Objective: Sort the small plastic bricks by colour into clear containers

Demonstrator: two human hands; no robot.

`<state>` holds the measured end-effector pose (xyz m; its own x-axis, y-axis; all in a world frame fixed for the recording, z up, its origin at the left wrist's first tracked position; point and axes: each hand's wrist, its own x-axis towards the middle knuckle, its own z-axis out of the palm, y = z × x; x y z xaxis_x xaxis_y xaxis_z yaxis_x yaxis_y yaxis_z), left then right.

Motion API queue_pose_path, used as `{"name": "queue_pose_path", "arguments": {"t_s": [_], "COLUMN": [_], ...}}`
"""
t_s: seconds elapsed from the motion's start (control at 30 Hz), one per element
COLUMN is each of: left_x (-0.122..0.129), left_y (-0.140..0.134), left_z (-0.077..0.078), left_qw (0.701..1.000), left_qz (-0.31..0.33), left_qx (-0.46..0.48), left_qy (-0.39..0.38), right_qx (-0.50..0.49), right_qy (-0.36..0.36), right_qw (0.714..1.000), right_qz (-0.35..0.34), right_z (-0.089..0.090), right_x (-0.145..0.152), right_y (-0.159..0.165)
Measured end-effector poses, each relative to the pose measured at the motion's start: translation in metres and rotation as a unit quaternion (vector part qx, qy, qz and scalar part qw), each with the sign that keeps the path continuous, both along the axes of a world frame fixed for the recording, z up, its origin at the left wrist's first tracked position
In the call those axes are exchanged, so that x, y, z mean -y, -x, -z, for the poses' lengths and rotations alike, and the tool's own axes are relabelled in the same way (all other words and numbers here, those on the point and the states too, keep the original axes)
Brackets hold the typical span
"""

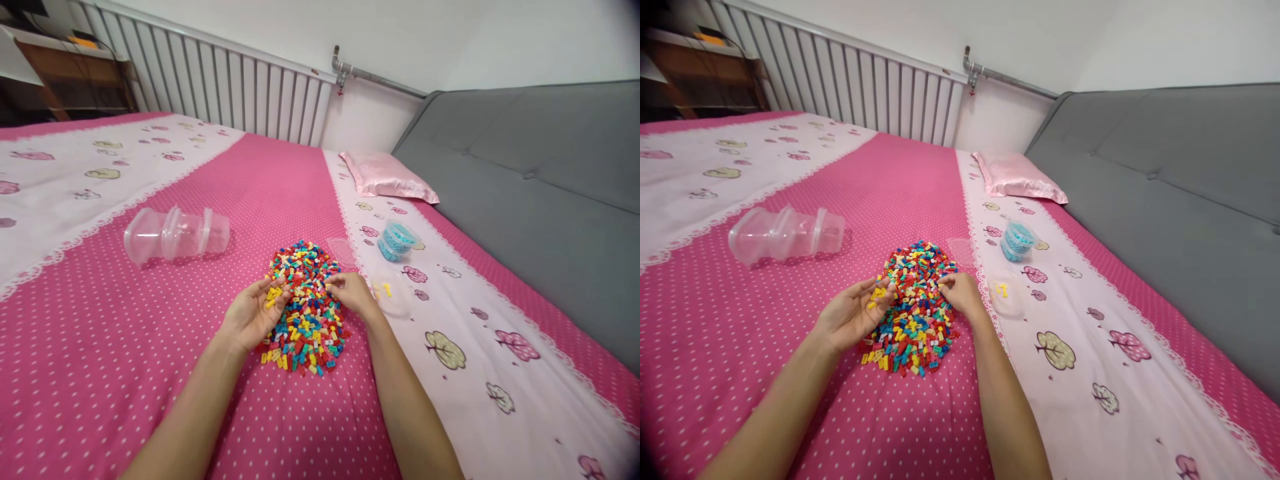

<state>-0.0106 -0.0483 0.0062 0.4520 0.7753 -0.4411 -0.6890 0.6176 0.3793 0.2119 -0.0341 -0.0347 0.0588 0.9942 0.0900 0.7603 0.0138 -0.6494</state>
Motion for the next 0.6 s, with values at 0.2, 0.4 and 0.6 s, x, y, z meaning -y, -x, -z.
{"name": "queue_pose_path", "arguments": {"t_s": [0.2,0.4,0.6], "left_x": [0.008,0.013,0.007], "left_y": [-0.012,-0.019,-0.009], "left_z": [-0.001,0.002,0.001], "left_qw": [0.998,0.994,0.998], "left_qz": [0.047,0.084,0.063], "left_qx": [0.03,0.066,0.015], "left_qy": [0.002,0.005,-0.012], "right_qx": [-0.198,-0.222,-0.082], "right_qy": [-0.035,-0.021,-0.076], "right_qw": [0.978,0.969,0.994], "right_qz": [-0.048,-0.108,0.004], "right_z": [-0.023,-0.051,-0.032], "right_x": [0.014,0.035,0.021], "right_y": [0.02,0.043,0.022]}}
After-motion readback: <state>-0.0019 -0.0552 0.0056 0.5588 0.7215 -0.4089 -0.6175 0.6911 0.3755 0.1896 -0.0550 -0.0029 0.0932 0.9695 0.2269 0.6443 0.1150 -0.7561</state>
